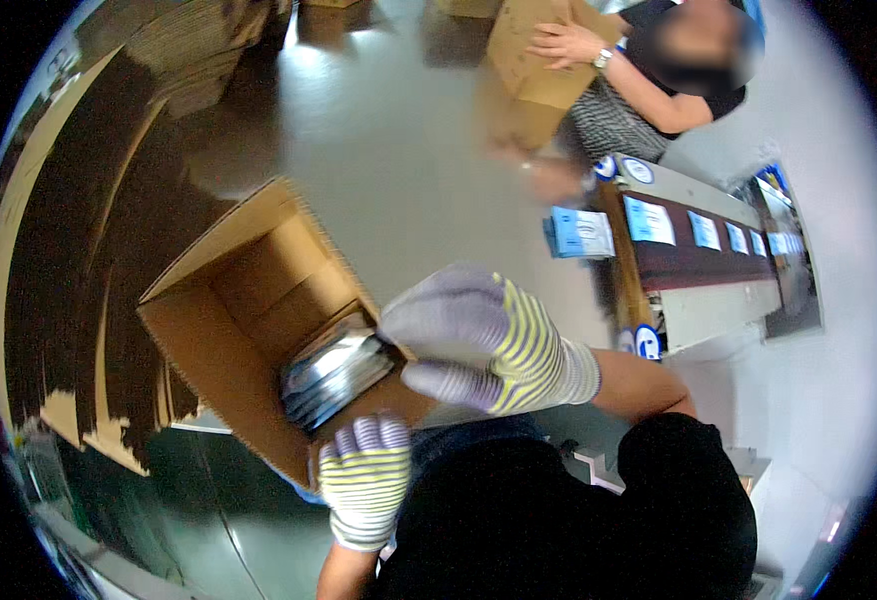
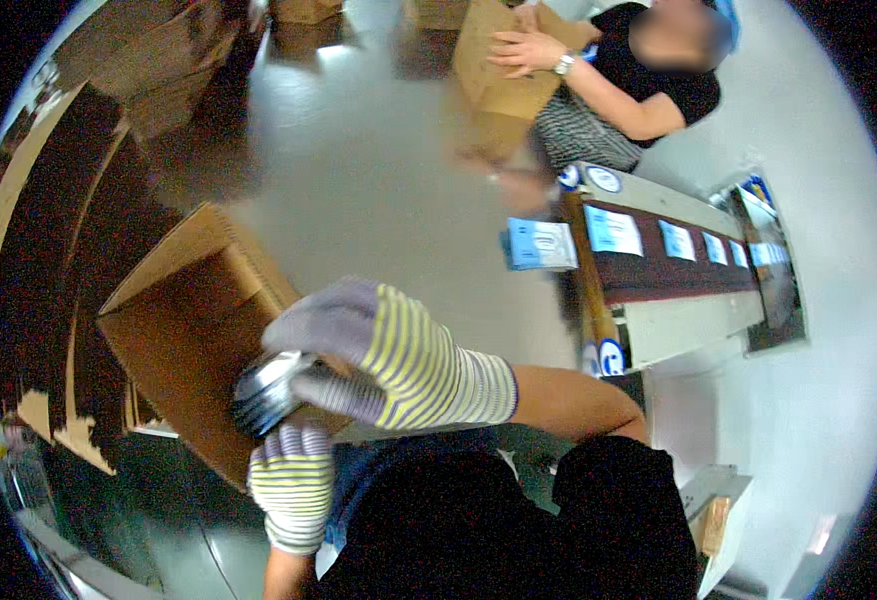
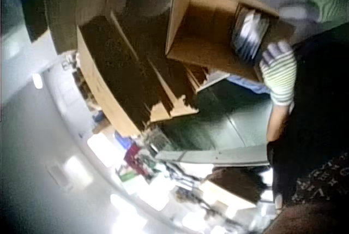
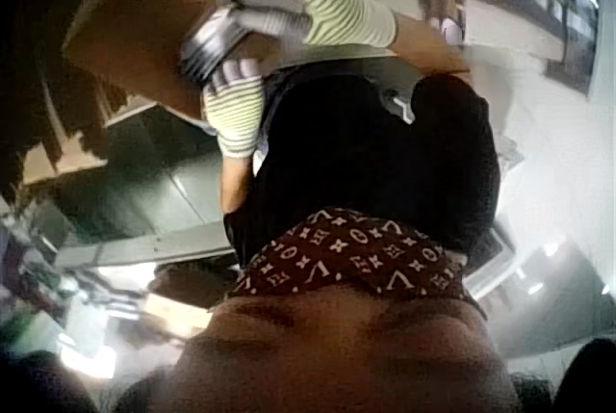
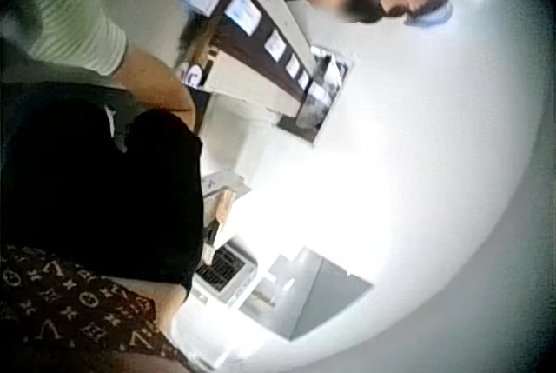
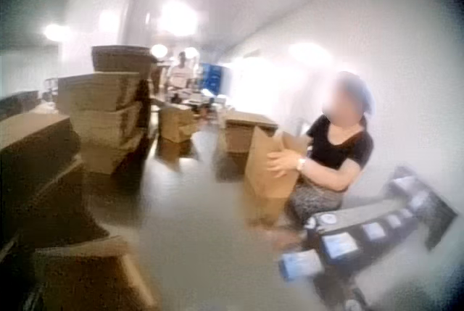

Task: The person places blue packets into cardboard boxes and assembles additional boxes on a metal table in a manufacturing environment.

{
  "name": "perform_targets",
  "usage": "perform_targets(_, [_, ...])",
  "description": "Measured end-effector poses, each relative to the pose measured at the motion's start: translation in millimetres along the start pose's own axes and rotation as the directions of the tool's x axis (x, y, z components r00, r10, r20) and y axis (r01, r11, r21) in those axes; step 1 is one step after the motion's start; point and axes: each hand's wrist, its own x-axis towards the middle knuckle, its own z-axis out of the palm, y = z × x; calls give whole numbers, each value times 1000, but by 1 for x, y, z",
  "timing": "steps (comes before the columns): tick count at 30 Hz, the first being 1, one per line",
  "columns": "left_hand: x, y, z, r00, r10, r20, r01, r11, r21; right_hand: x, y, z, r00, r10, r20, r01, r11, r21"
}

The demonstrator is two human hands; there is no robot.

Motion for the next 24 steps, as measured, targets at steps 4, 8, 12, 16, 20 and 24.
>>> perform_targets(4, [15,-5,2,1000,-14,-21,14,1000,4,-48,33,-7,960,220,-171,-225,974,-12])
perform_targets(8, [17,-9,4,996,-14,-85,12,1000,-18,-78,66,-20,969,248,14,-238,941,-241])
perform_targets(12, [14,-11,3,998,-58,4,59,996,-70,-103,105,-49,899,432,74,-378,849,-369])
perform_targets(16, [10,-11,4,999,-50,8,50,996,-74,-119,147,-94,852,516,94,-376,726,-576])
perform_targets(20, [9,-10,5,998,-55,28,57,996,-70,-123,184,-148,718,690,91,-449,559,-697])
perform_targets(24, [10,-10,4,995,-68,76,74,994,-80,-127,209,-193,663,748,26,-504,473,-723])
